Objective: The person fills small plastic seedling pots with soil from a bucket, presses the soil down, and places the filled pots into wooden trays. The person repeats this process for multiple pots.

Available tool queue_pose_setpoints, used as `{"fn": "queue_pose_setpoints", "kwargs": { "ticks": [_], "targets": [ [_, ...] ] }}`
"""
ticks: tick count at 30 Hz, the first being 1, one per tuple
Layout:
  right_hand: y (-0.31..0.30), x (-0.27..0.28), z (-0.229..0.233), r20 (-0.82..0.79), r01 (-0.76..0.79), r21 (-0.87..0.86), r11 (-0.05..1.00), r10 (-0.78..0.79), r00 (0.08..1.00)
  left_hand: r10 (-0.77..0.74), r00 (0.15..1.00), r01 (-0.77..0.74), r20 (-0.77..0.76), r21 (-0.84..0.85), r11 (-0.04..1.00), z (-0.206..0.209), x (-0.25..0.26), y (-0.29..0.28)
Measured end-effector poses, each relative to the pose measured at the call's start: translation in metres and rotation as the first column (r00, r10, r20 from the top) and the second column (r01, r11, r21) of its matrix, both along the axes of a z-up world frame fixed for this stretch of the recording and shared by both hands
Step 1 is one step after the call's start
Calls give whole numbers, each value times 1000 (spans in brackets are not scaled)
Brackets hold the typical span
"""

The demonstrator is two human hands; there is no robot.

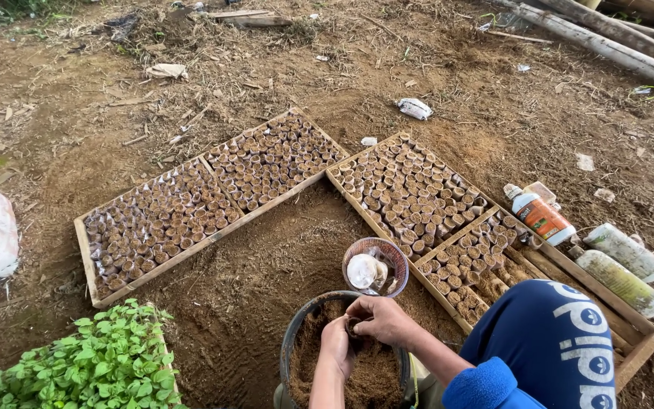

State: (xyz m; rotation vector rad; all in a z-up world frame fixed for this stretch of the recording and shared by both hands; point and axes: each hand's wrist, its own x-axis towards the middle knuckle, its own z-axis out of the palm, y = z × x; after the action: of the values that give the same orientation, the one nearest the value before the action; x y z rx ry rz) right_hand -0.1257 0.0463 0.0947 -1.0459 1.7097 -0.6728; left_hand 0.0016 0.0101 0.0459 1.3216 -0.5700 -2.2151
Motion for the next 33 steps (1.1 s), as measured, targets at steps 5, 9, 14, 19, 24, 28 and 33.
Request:
{"fn": "queue_pose_setpoints", "kwargs": {
  "ticks": [5,9,14,19,24,28,33],
  "targets": [
    [4,-6,13,-21,-152,5,988,152,988,3,1000,-4,26,26,1000,-9,1,-4],
    [8,-2,27,-195,-342,-81,936,322,926,3,999,-5,34,45,999,-15,-1,-6],
    [9,1,17,-361,-421,-193,886,335,870,0,997,-6,71,78,997,-14,2,-7],
    [12,0,14,-444,-407,-219,887,281,851,17,999,-22,48,87,996,-10,4,-6],
    [12,-3,6,-516,-479,-220,849,316,796,60,998,-62,19,148,987,-7,3,-8],
    [0,-13,14,-585,-501,-376,779,220,781,29,991,2,-130,228,974,-57,10,-26],
    [-28,-50,120,-589,-448,-422,788,137,796,-121,973,143,-198,101,984,-71,7,-40]
  ]
}}
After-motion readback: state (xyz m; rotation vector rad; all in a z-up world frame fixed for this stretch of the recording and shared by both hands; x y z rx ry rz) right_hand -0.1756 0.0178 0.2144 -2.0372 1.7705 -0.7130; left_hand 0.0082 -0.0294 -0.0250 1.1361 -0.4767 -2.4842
